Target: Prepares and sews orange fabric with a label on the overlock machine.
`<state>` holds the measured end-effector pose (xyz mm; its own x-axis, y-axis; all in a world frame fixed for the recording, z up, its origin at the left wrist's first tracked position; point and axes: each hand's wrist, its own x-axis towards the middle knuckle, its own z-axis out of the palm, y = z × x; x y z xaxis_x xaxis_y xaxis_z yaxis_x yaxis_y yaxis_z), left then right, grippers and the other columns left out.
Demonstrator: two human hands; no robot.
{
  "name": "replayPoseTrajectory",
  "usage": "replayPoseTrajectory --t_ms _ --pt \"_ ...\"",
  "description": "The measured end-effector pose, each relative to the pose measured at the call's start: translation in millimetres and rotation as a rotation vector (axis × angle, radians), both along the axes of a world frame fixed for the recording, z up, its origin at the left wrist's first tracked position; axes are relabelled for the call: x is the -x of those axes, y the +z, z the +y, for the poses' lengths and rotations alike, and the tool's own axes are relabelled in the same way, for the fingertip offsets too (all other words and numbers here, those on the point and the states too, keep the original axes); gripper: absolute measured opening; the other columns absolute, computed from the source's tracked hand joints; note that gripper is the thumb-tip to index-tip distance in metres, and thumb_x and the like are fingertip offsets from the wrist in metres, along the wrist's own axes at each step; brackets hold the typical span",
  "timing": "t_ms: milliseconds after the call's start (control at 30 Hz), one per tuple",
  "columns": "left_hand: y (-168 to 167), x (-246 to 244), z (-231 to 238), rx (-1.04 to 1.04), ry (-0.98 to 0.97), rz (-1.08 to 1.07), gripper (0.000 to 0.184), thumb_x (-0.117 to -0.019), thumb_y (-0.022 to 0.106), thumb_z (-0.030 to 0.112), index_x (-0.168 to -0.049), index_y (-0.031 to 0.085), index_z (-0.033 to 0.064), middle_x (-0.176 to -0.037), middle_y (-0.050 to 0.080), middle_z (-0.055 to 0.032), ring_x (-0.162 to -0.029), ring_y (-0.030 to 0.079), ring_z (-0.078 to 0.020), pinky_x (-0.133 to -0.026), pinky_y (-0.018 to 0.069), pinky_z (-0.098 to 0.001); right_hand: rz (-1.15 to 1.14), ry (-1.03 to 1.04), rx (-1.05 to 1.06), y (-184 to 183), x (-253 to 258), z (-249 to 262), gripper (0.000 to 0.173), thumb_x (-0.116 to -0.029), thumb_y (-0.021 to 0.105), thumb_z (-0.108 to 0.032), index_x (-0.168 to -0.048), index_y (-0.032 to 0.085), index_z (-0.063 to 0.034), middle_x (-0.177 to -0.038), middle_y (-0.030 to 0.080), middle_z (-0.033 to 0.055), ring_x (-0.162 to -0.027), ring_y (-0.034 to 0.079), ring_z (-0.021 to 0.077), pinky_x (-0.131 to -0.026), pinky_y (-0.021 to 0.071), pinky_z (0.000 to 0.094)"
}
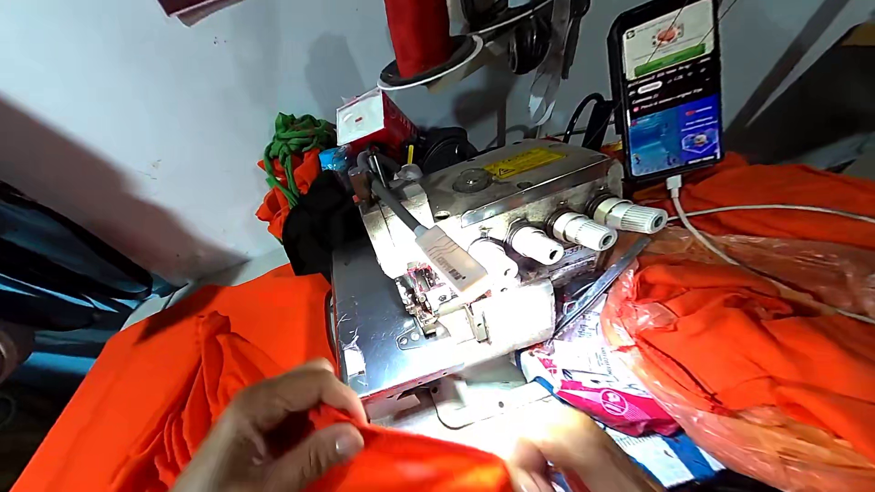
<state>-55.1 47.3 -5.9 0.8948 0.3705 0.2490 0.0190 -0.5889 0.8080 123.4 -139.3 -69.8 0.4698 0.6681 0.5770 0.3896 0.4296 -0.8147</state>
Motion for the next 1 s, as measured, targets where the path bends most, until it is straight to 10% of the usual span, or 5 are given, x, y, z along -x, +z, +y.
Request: replayPoseTrajectory --t_ms 133,333,533,667,1000 --pt "6 -35 18 -0.726 0.445 0.288 0.017 -0.0863 0.068 0.033 -0.081 0.073 0.0174 -0.072 0.061 0.005 -0.065 0.061 -0.0108 -0.056 0.0499 -0.0341 -0.022 -0.391 0.041 -32 3 61 0.009 -0.0842 0.068 -0.012 -0.081 0.072 -0.0045 -0.077 0.063 0.0012 -0.08 0.057 -0.0006 -0.075 0.0464 0.0097" --pt "-15 -113 53 -0.698 0.493 0.387 0.02 -0.0925 0.072 0.015 -0.098 0.072 -0.0043 -0.097 0.071 -0.024 -0.097 0.068 -0.0441 -0.08 0.0489 -0.0643 0.203 -0.446 0.03 -41 8 90 0.019 -0.0784 0.075 -0.016 -0.086 0.064 -0.0027 -0.075 0.058 -0.0039 -0.072 0.054 -0.0057 -0.067 0.0462 0.0083" --pt "-29 -102 42 -0.905 0.577 0.228 0.031 -0.0929 0.064 0.027 -0.104 0.071 -0.0017 -0.105 0.068 -0.0222 -0.101 0.066 -0.0425 -0.083 0.0475 -0.0628 0.303 -0.403 0.053 -34 1 96 0.014 -0.0771 0.072 -0.012 -0.078 0.059 -0.0113 -0.067 0.051 -0.0092 -0.059 0.047 -0.0069 -0.056 0.0398 0.0091" --pt "-27 -84 10 -0.874 0.633 0.101 0.025 -0.0912 0.06 0.032 -0.099 0.077 0.0144 -0.102 0.071 -0.0031 -0.093 0.069 -0.0226 -0.075 0.0515 -0.0509 0.32 -0.35 0.058 -33 -2 94 0.013 -0.0777 0.072 -0.011 -0.08 0.06 -0.0123 -0.067 0.051 -0.0099 -0.06 0.048 -0.0068 -0.055 0.0405 0.0091" --pt "-47 -83 34 -0.745 0.504 0.268 0.038 -0.1014 0.047 0.034 -0.114 0.079 0.0166 -0.136 0.067 -0.0054 -0.135 0.056 -0.032 -0.106 0.0352 -0.0684 0.397 -0.337 0.107 -28 -1 98 0.017 -0.0769 0.074 -0.007 -0.084 0.06 -0.0113 -0.064 0.052 -0.0094 -0.055 0.048 -0.0054 -0.052 0.0414 0.0104"
